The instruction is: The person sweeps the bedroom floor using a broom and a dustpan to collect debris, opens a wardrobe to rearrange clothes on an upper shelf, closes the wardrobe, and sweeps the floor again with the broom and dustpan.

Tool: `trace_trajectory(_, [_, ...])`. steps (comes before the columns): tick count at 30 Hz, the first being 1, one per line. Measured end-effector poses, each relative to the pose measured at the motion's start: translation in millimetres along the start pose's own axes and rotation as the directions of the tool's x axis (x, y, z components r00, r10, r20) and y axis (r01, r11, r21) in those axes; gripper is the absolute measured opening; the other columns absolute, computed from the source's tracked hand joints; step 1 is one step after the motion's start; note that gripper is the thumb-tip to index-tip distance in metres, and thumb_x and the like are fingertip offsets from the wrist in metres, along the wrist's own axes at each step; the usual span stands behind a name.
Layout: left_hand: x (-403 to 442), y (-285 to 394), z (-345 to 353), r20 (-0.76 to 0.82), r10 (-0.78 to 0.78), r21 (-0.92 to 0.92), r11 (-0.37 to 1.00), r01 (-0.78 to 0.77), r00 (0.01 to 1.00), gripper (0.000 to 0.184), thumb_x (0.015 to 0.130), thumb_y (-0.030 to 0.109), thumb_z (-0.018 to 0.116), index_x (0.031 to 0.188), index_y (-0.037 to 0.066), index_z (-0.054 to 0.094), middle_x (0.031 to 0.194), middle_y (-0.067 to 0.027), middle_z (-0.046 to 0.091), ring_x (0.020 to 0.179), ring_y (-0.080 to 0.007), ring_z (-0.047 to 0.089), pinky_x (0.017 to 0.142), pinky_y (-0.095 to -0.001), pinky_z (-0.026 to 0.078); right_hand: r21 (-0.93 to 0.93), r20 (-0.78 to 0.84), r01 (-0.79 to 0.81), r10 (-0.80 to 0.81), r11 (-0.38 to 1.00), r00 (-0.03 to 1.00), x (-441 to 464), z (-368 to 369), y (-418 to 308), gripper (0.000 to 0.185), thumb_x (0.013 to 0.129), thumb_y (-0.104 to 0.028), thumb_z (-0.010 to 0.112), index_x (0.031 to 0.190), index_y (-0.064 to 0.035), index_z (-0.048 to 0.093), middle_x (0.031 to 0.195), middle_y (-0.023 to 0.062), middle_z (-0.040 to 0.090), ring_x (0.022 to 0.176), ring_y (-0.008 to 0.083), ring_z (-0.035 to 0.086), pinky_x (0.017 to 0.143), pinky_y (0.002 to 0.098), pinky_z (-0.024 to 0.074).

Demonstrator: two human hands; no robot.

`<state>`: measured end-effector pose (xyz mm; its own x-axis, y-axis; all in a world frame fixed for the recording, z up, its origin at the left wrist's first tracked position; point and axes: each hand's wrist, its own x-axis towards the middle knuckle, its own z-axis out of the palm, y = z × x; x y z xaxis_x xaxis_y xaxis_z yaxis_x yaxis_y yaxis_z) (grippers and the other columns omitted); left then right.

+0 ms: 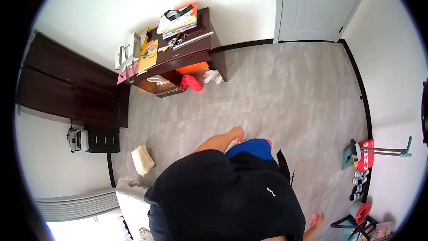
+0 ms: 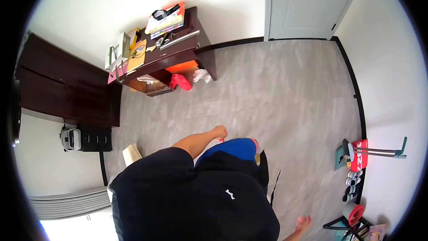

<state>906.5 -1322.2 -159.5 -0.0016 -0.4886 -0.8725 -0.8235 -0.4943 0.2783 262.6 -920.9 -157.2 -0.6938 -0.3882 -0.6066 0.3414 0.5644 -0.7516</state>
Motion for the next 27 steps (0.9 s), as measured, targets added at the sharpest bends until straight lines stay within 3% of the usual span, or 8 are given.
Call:
trace_trajectory(5, [49,33,64,-0.09,0.238,0.341,0.92,-0.195,0.967,0.025,0.066,0.023,0.053,0.065,0.0,0.063,0.069,-0.0183,0.06,0.068,-0.0317,0.06,0.066,-0.0365,0.048,-0.047,0.071,0.118,-0.114,0.992,0.991,32,98,-185,0.04,0.08,-0.009,0.048,0.119,-0.0104,0.04,0.104,0.0094,0.051,0.087,0.0189,0.053,0.074,0.0289,0.0451])
trace_trajectory(10, [119,133,73,0.065,0.285,0.543,0.794,-0.273,0.956,0.039,0.062,0.047,0.059,0.069,0.009,0.065,0.074,-0.0142,0.061,0.071,-0.0306,0.059,0.065,-0.0367,0.047,0.122,0.236,0.019,-0.048,0.992,0.971,70,141,-204,0.034,0.081,-0.016,0.05,0.113,-0.0069,0.043,0.09,0.0095,0.056,0.073,0.0177,0.058,0.068,0.0288,0.0487])
trace_trajectory(13, [123,235,62,0.132,0.333,0.312,0.88,-0.358,0.934,0.017,0.068,0.019,0.06,0.077,0.006,0.064,0.068,-0.0122,0.062,0.059,-0.0222,0.061,0.053,-0.0326,0.047,0.191,0.215,-0.127,0.085,0.973,0.973,53,149,-242,0.032,0.082,-0.019,0.049,0.11,-0.0052,0.046,0.088,0.0085,0.055,0.071,0.0163,0.057,0.065,0.0286,0.0483])
trace_trajectory(16, [129,351,55,0.184,0.181,0.189,0.958,-0.215,0.966,0.022,0.07,0.004,0.051,0.089,0.006,0.061,0.067,-0.0129,0.061,0.054,-0.02,0.06,0.046,-0.0319,0.047,0.352,0.077,-0.176,0.158,0.919,0.984,45,136,-253,0.031,0.083,-0.019,0.048,0.11,-0.0046,0.046,0.088,0.0083,0.055,0.07,0.0157,0.057,0.063,0.0278,0.0477])
trace_trajectory(19, [179,467,62,0.342,0.301,0.326,0.85,-0.413,0.89,0.026,0.07,0.002,0.046,0.093,0.005,0.058,0.07,-0.0149,0.061,0.055,-0.0242,0.06,0.049,-0.0358,0.047,0.498,-0.074,-0.079,0.133,0.863,0.988,62,118,-261,0.031,0.083,-0.019,0.048,0.11,-0.004,0.045,0.088,0.0084,0.055,0.069,0.0146,0.056,0.062,0.0272,0.0472])
trace_trajectory(21, [207,559,78,0.431,0.633,0.721,0.187,-0.667,0.643,0.021,0.074,0.017,0.05,0.09,0.006,0.058,0.084,-0.0153,0.06,0.082,-0.0329,0.056,0.071,-0.0412,0.044,0.566,-0.148,-0.04,0.149,0.823,0.978,67,106,-266,0.031,0.083,-0.018,0.048,0.11,-0.0035,0.045,0.088,0.0084,0.055,0.068,0.0137,0.056,0.061,0.0268,0.047])
trace_trajectory(23, [169,664,104,0.26,0.83,0.592,0.267,-0.761,0.493,0.02,0.078,0.02,0.047,0.089,0.006,0.057,0.087,-0.0157,0.058,0.084,-0.0322,0.054,0.073,-0.0404,0.043,0.616,-0.197,-0.007,0.162,0.788,0.967,81,97,-302,0.031,0.083,-0.017,0.048,0.11,-0.003,0.045,0.087,0.0084,0.055,0.067,0.0128,0.055,0.059,0.0261,0.0469])
trace_trajectory(27, [70,835,167,0.287,0.952,0.34,0.006,-0.94,0.109,0.036,0.071,0.01,0.052,0.106,0.004,0.049,0.103,-0.0158,0.053,0.098,-0.0301,0.048,0.083,-0.0367,0.038,0.475,-0.301,0.137,0.014,0.869,0.953,151,71,-370,0.034,0.081,-0.015,0.051,0.111,-0.0025,0.043,0.088,0.0093,0.055,0.067,0.0129,0.055,0.058,0.0247,0.0466])
